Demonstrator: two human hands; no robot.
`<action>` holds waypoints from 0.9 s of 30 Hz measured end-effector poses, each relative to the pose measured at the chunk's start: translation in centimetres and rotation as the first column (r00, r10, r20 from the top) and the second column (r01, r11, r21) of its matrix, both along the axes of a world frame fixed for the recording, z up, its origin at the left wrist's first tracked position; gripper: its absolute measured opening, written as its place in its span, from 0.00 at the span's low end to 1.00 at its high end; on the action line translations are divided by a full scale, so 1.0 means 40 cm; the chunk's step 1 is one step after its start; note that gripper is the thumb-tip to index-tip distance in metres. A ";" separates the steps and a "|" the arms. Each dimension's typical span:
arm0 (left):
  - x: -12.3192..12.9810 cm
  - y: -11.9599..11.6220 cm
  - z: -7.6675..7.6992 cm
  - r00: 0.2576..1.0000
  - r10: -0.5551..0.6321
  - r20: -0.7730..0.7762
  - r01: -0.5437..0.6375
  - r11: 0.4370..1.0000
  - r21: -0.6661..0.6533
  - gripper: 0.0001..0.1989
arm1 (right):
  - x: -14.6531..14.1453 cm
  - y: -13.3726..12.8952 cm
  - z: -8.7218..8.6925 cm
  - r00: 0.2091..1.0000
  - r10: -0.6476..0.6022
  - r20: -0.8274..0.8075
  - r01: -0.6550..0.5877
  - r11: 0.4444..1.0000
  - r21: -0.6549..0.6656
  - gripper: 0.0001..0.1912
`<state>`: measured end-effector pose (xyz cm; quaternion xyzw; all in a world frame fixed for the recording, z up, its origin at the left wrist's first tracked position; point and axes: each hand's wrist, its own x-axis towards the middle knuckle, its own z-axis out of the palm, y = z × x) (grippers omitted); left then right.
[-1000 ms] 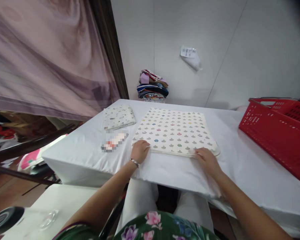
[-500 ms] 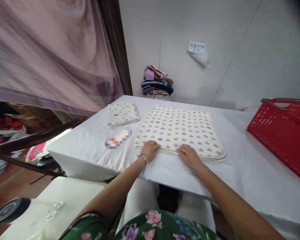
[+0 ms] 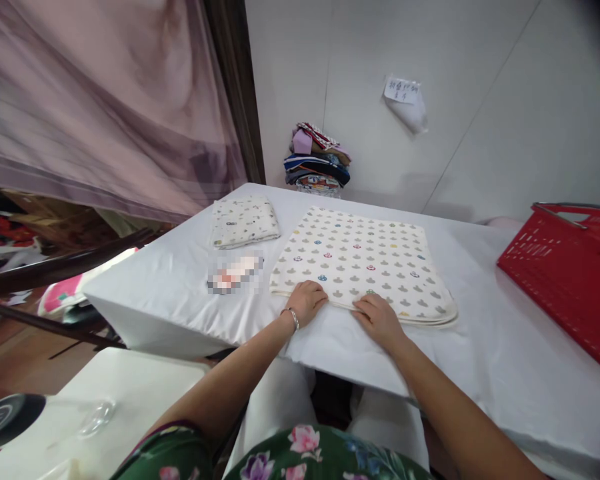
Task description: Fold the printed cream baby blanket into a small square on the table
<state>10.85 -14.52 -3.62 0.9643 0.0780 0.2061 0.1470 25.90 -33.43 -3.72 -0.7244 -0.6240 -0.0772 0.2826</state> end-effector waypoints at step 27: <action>0.018 -0.045 0.021 0.996 -0.033 -0.080 0.050 0.974 0.220 0.07 | -0.002 0.010 -0.012 0.995 -0.045 -0.087 0.052 0.995 0.084 0.11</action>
